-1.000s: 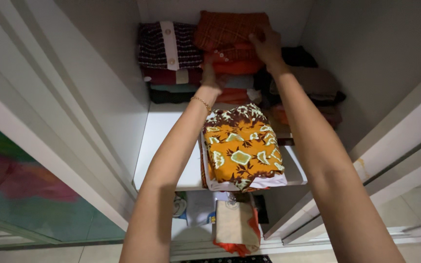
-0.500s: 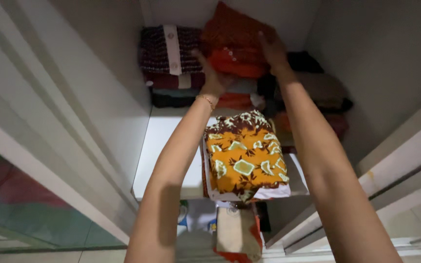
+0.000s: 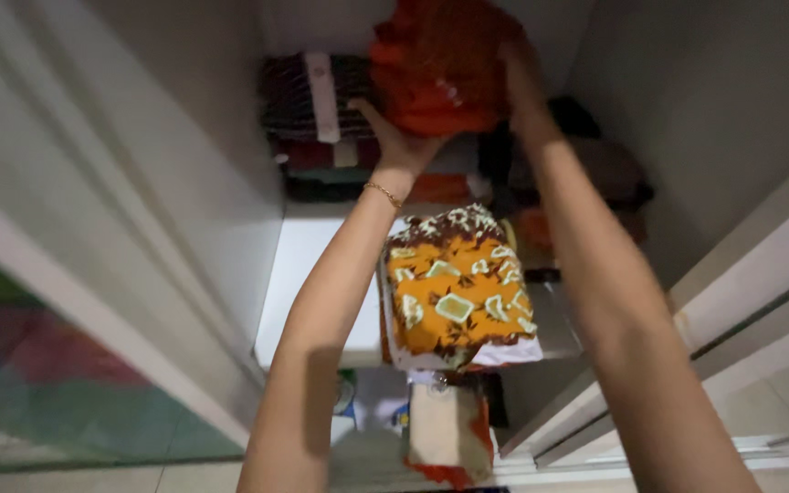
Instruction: The person folds a plaid orange skirt on a bed and organizes various pieces of folded clothing into a white closet.
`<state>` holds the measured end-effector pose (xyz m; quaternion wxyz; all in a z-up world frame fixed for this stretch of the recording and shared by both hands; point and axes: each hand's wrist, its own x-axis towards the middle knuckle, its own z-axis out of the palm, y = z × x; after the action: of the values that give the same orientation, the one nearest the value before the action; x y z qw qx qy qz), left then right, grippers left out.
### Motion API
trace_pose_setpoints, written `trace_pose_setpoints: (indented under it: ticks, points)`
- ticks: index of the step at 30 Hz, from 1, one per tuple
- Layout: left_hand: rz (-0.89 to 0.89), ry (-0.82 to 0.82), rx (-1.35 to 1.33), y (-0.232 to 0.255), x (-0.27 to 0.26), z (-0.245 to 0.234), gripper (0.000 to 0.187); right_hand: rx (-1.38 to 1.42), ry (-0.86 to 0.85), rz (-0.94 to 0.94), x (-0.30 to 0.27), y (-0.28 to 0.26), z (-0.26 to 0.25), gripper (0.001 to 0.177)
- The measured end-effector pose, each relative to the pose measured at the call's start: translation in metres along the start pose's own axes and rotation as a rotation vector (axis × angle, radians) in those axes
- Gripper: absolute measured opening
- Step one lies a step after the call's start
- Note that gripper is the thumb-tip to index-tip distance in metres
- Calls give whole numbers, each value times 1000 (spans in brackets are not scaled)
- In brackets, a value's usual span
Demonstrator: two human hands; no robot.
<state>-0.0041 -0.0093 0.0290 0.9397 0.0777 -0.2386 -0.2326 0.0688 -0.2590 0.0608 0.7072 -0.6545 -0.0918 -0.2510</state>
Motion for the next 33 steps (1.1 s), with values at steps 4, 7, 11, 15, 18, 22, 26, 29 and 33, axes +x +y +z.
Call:
trace_pose_setpoints:
  ticks: [4,7,11,15,18,22,26,29,33]
  points:
    - [159,34,-36,14,-66,41,118,43,-278,-49,-62,-60,29,63]
    - [307,210,5,31,-137,63,111,-43,-449,33,-117,-98,82,60]
    - [461,175,19,26,-217,60,102,-89,-600,210,-147,-63,141,48]
    - [450,95,-82,22,-245,26,108,-22,-740,534,-140,6,169,27]
    - [531,25,-33,20,-258,0,104,-769,-823,52,-135,25,177,37]
    - [594,-5,-41,14,-256,-18,100,-804,-1022,-416,-167,30,182,42]
    - [613,77,-47,20,-244,-29,95,-914,-823,0,-170,27,205,67]
    - [634,198,-67,21,-237,-45,91,-983,-710,-198,-177,18,208,69]
    - [647,520,-100,24,-241,-55,86,-1078,-631,-12,-211,-37,221,79]
